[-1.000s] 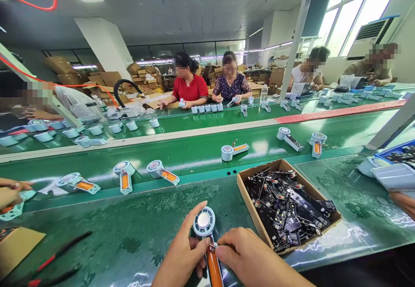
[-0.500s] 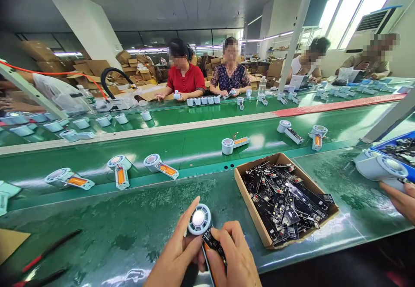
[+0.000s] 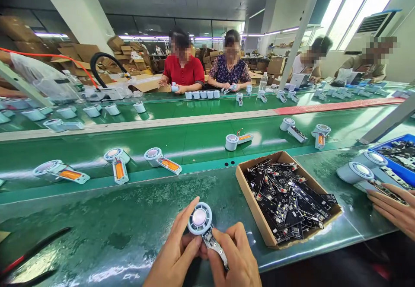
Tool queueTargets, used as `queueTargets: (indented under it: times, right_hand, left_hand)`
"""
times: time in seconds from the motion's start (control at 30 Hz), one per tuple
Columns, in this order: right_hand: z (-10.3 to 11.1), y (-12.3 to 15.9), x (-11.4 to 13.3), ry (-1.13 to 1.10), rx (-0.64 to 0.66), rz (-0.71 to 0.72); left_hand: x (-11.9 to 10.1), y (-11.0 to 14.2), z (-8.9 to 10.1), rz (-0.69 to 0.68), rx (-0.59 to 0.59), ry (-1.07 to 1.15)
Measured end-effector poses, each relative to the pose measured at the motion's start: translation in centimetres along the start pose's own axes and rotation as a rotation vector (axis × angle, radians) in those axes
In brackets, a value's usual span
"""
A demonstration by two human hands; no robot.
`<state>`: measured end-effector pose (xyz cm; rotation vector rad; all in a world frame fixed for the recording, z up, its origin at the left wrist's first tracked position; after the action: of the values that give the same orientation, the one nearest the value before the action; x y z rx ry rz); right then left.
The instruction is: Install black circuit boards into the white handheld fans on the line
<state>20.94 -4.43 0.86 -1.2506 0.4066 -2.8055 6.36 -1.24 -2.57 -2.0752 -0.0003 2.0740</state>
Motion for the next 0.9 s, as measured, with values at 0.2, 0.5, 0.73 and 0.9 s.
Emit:
queueTargets:
  times: [0.2,0.5,0.73,0.9]
  right_hand:
    - [0.0,0.4,0.4,0.02,-0.054,0.043]
    - [-0.7,0.9,-0.1,0.102,-0.048,0.05]
    - [3.0,1.3,-5.0,-0.266,0.328,-0.363]
    - [0.0,2.5,-5.2,-0.443,0.586,-0.51]
  left_hand:
    - [-0.9,0.2,0.3,-0.058,-0.029,-0.122]
    - [-0.4,-0.3,0.0,0.028,-0.009,-0.218]
    - [-0.8,-0.3,0.1,-0.022,-0.071,-0.246]
    - [-0.7,-0.3,0.2,-0.011,-0.059,-0.236]
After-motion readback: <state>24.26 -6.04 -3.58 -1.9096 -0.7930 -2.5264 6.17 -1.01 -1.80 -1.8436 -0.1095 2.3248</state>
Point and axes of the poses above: each hand's wrist, its own y-axis away from the middle knuckle, its own z-axis out of the back of the hand, x = y × z, the point moved 9 cm from there along -y, towards the middle knuckle, and after that the axes turned 15 degrees about -z, right-handed, at the moved point
